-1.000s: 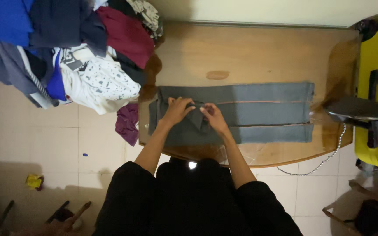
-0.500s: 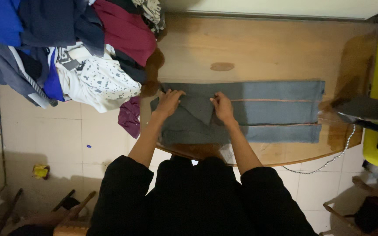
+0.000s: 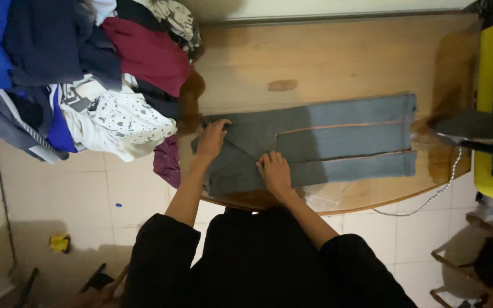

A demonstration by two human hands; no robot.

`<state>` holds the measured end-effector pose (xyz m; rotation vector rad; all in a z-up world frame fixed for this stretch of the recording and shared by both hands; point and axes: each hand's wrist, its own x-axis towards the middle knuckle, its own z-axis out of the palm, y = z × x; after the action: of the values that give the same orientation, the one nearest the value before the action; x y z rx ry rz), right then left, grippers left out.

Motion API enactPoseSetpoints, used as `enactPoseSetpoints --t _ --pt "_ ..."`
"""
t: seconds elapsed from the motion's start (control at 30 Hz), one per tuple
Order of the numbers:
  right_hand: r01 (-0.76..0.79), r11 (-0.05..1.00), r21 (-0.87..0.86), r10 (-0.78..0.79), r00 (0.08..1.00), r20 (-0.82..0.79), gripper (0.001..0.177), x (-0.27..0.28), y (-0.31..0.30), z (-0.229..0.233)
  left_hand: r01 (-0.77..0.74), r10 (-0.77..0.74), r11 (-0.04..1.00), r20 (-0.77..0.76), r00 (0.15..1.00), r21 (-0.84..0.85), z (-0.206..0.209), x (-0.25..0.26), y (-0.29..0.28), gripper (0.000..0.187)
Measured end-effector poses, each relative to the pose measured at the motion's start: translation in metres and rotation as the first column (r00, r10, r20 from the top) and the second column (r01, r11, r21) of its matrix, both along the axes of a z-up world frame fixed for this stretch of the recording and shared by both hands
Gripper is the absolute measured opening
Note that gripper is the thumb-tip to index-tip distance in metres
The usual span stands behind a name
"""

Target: The person irons a shirt on a wooden table, then folds it into a square shape by bringing the sleeves and bottom half inward.

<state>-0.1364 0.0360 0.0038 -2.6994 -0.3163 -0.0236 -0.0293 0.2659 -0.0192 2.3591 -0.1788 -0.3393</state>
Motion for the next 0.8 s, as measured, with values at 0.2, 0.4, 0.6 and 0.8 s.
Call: enactPoseSetpoints --t 0.2,0.4,0.6,0.8 --pt "0.156 0.986 -0.061 -0.167 0.925 -0.342 0.029 0.024 -0.01 -0.004 -0.091 0.09 0.996 0.081 0.993 0.013 -0.009 -0.008 0.014 0.037" --pt "0.06 0.996 -0.073 -0.064 0.997 -0.052 0.058 0.059 0.011 -0.012 -0.286 0.288 0.958 0.13 0.949 -0.036 -0.049 -0.008 0.03 0.044" --pt "-0.005 0.983 -0.183 -0.003 0.999 -0.045 0.074 0.052 0.019 -0.049 -0.344 0.361 0.931 0.156 0.92 -0.124 -0.073 -0.006 0.039 0.072" --pt "0.011 0.984 -0.179 -0.025 0.997 -0.078 0.073 0.05 0.017 -0.051 -0.405 0.41 0.911 -0.045 0.911 0.082 -0.063 0.003 0.055 0.029"
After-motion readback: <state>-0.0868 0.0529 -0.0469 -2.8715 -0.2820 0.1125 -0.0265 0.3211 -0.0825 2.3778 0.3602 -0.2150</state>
